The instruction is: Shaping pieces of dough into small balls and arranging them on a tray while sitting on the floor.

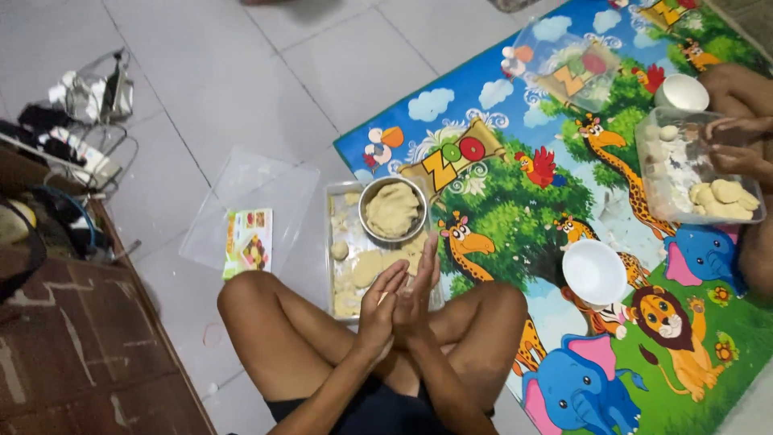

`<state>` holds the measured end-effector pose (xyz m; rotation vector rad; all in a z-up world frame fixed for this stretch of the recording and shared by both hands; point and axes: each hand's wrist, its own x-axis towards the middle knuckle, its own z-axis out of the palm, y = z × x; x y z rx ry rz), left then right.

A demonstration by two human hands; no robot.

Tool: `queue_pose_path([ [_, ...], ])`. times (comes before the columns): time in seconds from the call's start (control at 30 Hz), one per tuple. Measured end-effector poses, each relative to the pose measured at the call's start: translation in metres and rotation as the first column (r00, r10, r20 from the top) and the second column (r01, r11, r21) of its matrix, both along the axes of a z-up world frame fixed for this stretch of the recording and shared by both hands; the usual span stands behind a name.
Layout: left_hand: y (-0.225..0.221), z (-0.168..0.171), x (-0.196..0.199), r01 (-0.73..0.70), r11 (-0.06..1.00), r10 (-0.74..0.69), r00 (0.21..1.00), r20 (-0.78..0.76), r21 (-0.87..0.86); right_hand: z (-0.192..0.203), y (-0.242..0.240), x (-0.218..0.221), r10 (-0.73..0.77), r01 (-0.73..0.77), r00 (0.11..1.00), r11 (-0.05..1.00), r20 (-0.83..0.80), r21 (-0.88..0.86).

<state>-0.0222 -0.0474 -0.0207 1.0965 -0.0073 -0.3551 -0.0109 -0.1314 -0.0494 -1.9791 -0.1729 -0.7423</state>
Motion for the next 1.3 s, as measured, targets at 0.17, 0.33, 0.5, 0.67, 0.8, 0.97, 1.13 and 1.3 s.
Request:
queue_pose_path([
  [0.17,-0.01,-0.043,0.018,-0.335,0.942,0.33,0.917,-0.223,0.017,-0.044,0.005,-0.004,-0.041,0.116,0.945,0.97,-0.325,0.215],
  [0.33,0.0,-0.14,0.048,-0.332,0.905,0.387,0.903,-0.188,0.267,-0.069,0.005,-0.013,0.109,0.032,0.893,0.953,-0.437,0.302],
  [0.5,0.013,-0.188,0.068,-0.267,0.947,0.311,0.898,-0.312,0.177,-0.101,-0.004,-0.016,0.194,-0.077,0.867,0.962,-0.458,0.262],
  [0.67,0.034,-0.171,0.085,-0.096,0.995,0.079,0.887,-0.454,-0.016,-0.15,-0.017,-0.005,0.27,-0.191,0.8,0.961,-0.535,0.199],
  [0.8,0.026,-0.206,0.09,-0.075,0.989,-0.005,0.838,-0.546,-0.124,-0.136,-0.015,0.0,0.201,-0.185,0.831,0.979,-0.518,0.083],
  [0.97,0.034,-0.17,0.063,0.207,0.975,-0.162,0.908,-0.386,0.077,-0.151,-0.011,-0.011,-0.02,-0.143,0.759,0.97,-0.65,-0.197],
  [1.13,0.041,-0.175,0.07,0.478,0.635,-0.403,0.875,-0.268,0.606,-0.138,-0.006,-0.001,-0.024,-0.063,0.698,0.994,-0.716,-0.095],
  [1.3,0.045,-0.168,0.07,0.408,0.207,-0.585,0.78,-0.222,0.889,-0.149,-0.019,-0.003,-0.082,0.099,0.716,0.995,-0.694,-0.015],
])
